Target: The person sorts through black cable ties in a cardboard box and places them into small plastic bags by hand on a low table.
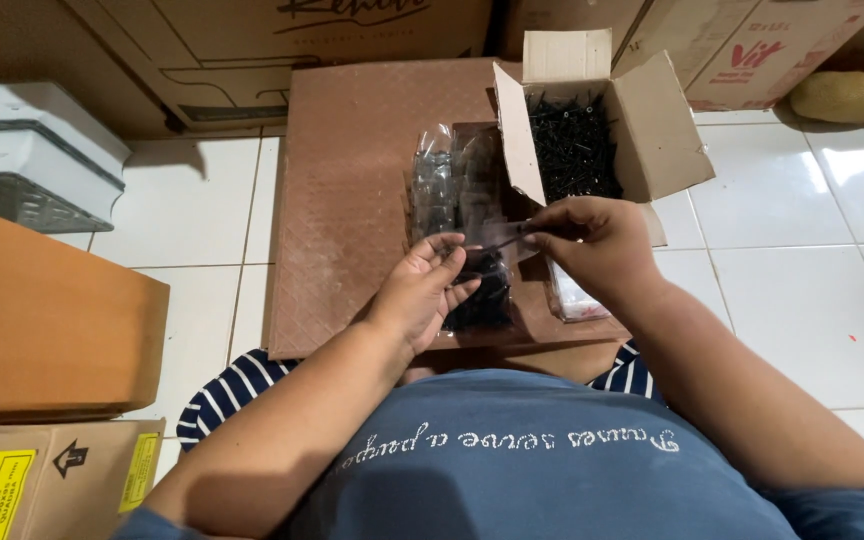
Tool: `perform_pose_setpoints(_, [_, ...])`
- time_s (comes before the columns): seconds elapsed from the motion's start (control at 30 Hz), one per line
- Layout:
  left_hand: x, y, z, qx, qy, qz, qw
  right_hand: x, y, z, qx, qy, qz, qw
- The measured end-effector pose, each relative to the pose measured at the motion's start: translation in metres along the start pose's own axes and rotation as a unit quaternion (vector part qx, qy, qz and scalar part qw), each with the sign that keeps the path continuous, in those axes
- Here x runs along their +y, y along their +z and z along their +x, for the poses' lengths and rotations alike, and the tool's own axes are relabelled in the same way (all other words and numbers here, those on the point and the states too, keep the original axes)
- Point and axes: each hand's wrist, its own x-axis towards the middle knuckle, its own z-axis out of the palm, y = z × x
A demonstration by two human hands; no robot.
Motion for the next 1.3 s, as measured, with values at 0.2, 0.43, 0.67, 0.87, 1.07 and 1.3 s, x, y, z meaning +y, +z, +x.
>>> perform_pose_setpoints(0.2, [0.008, 0.008, -0.009, -0.010, 0.005, 0.005, 1.000, -0.013, -0.008, -0.007, 0.040, -0.018, -0.008, 0.999])
perform_pose_setpoints(0.43, [0.003, 0.016, -0.016, -0.030, -0.011, 0.021, 0.999, -0.013, 0.003, -0.018, 0.040, -0.009, -0.003, 0.999])
perform_pose_setpoints(0.67, [0.007, 0.025, -0.023, -0.025, -0.021, 0.014, 0.999, -0.014, 0.008, -0.023, 0.051, 0.020, 0.063, 0.996])
perform_pose_setpoints(0.87, [0.006, 0.029, -0.025, -0.025, -0.023, 0.010, 0.999, -0.012, 0.010, -0.025, 0.033, 0.038, 0.153, 0.987])
perform_pose_setpoints(1.07, [0.003, 0.025, -0.020, -0.026, -0.022, -0.005, 0.999, -0.001, 0.007, -0.026, -0.027, -0.024, 0.180, 0.983])
perform_pose_setpoints(1.3, [0.005, 0.015, -0.014, -0.014, -0.019, -0.023, 0.999, 0.022, -0.015, -0.012, 0.027, -0.037, 0.187, 0.981])
